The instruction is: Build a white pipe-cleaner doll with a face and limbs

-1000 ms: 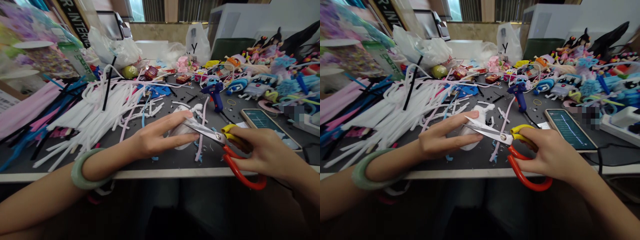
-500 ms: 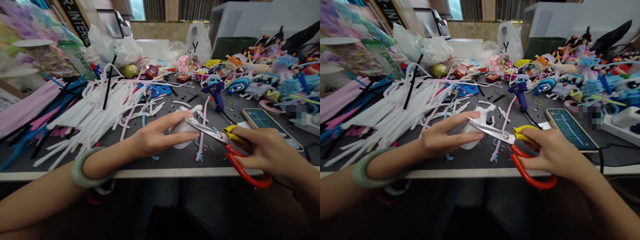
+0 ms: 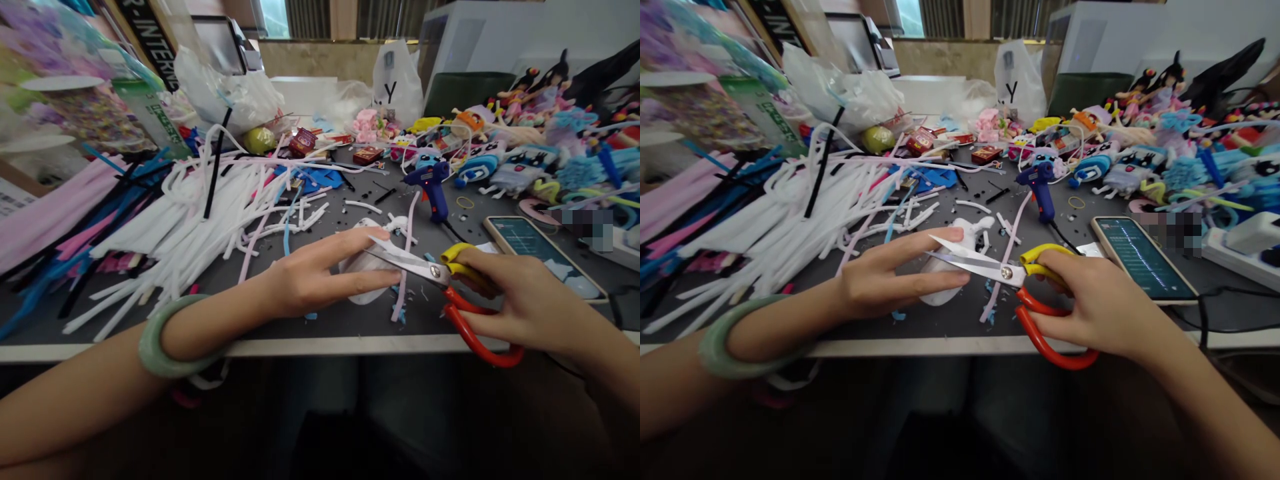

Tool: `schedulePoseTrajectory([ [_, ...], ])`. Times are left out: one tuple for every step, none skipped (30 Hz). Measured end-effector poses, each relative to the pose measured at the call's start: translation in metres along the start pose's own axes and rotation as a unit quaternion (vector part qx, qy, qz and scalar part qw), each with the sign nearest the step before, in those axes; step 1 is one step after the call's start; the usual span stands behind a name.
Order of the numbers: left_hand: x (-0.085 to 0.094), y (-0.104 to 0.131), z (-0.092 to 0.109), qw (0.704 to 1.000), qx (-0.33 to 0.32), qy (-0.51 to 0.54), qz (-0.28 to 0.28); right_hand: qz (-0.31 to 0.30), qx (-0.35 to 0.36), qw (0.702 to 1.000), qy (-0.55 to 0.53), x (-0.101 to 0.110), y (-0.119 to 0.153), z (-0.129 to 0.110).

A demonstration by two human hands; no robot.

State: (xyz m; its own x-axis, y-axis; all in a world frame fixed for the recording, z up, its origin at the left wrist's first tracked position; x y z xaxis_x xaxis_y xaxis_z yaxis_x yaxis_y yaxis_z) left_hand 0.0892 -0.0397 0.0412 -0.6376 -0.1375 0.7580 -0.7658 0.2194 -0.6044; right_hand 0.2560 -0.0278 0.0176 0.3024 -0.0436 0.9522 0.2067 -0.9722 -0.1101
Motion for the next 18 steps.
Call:
schedulePoseTrajectory([
  [-0.001, -0.001, 0.001, 1.0, -0.003, 0.001, -0.004, 0.0, -0.003, 1.0, 0.0, 0.0, 0.0, -0.001],
  [-0.001, -0.002, 0.002, 1.0, -0.003, 0.002, -0.009, -0.001, -0.001, 1.0, 0.001, 0.0, 0.0, -0.003],
  [-0.002, -0.002, 0.002, 1.0, -0.001, 0.004, -0.014, -0.001, 0.0, 1.0, 0.002, -0.001, 0.0, -0.004],
  [-0.003, -0.003, 0.003, 1.0, -0.004, 0.006, -0.018, -0.002, 0.002, 1.0, 0.003, -0.001, 0.001, -0.006],
  [-0.003, -0.004, 0.004, 1.0, -0.01, 0.007, -0.017, -0.002, 0.004, 1.0, 0.003, -0.001, 0.002, -0.007],
  [-0.003, -0.004, 0.005, 1.0, -0.016, 0.007, -0.015, -0.003, 0.003, 1.0, 0.003, -0.001, 0.002, -0.007],
  [-0.003, -0.005, 0.005, 1.0, -0.023, 0.006, -0.015, -0.006, 0.0, 1.0, 0.003, -0.001, 0.003, -0.007],
  [-0.003, -0.005, 0.006, 1.0, -0.028, 0.005, -0.013, -0.011, -0.006, 1.0, 0.005, -0.002, 0.004, -0.007],
  [-0.003, -0.005, 0.006, 0.999, -0.033, 0.004, -0.011, -0.016, -0.01, 1.0, 0.008, -0.003, 0.004, -0.006],
  [-0.003, -0.004, 0.006, 0.999, -0.034, 0.005, -0.009, -0.021, -0.014, 1.0, 0.015, -0.004, 0.005, -0.006],
  [-0.003, -0.003, 0.004, 0.999, -0.029, 0.008, -0.008, -0.023, -0.014, 0.999, 0.021, -0.004, 0.005, -0.006],
  [-0.003, -0.002, 0.003, 1.0, -0.025, 0.012, -0.007, -0.022, -0.011, 0.999, 0.026, -0.005, 0.006, -0.007],
  [-0.003, -0.001, 0.003, 1.0, -0.023, 0.018, -0.004, -0.02, -0.005, 0.999, 0.029, -0.004, 0.006, -0.008],
  [-0.004, -0.001, 0.002, 1.0, -0.019, 0.024, -0.005, -0.016, 0.0, 0.999, 0.031, -0.004, 0.007, -0.009],
  [-0.005, 0.0, 0.002, 0.999, -0.014, 0.029, -0.008, -0.01, 0.008, 0.999, 0.03, -0.003, 0.007, -0.011],
  [-0.005, 0.001, 0.001, 0.999, -0.01, 0.032, -0.01, -0.006, 0.016, 0.999, 0.029, -0.002, 0.008, -0.012],
  [-0.005, 0.001, 0.001, 0.999, -0.008, 0.033, -0.01, -0.004, 0.02, 0.999, 0.028, -0.002, 0.008, -0.013],
  [-0.005, 0.002, 0.001, 0.999, -0.005, 0.033, -0.009, -0.003, 0.021, 0.999, 0.028, -0.001, 0.009, -0.013],
])
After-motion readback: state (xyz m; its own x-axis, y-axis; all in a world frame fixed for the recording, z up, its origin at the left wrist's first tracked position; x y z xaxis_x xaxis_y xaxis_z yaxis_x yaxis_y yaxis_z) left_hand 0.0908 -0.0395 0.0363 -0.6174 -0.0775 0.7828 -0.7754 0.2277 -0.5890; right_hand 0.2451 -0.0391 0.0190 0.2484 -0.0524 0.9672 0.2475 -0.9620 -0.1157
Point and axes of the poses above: each hand's wrist, its own y-axis away from the middle knuckle, its own x-axis out of the back of the hand, z = x × y, the point moved 10 cm from there along -y, towards the middle knuckle, and after that the axes turned 15 degrees about -x, right-handed, at the moved point
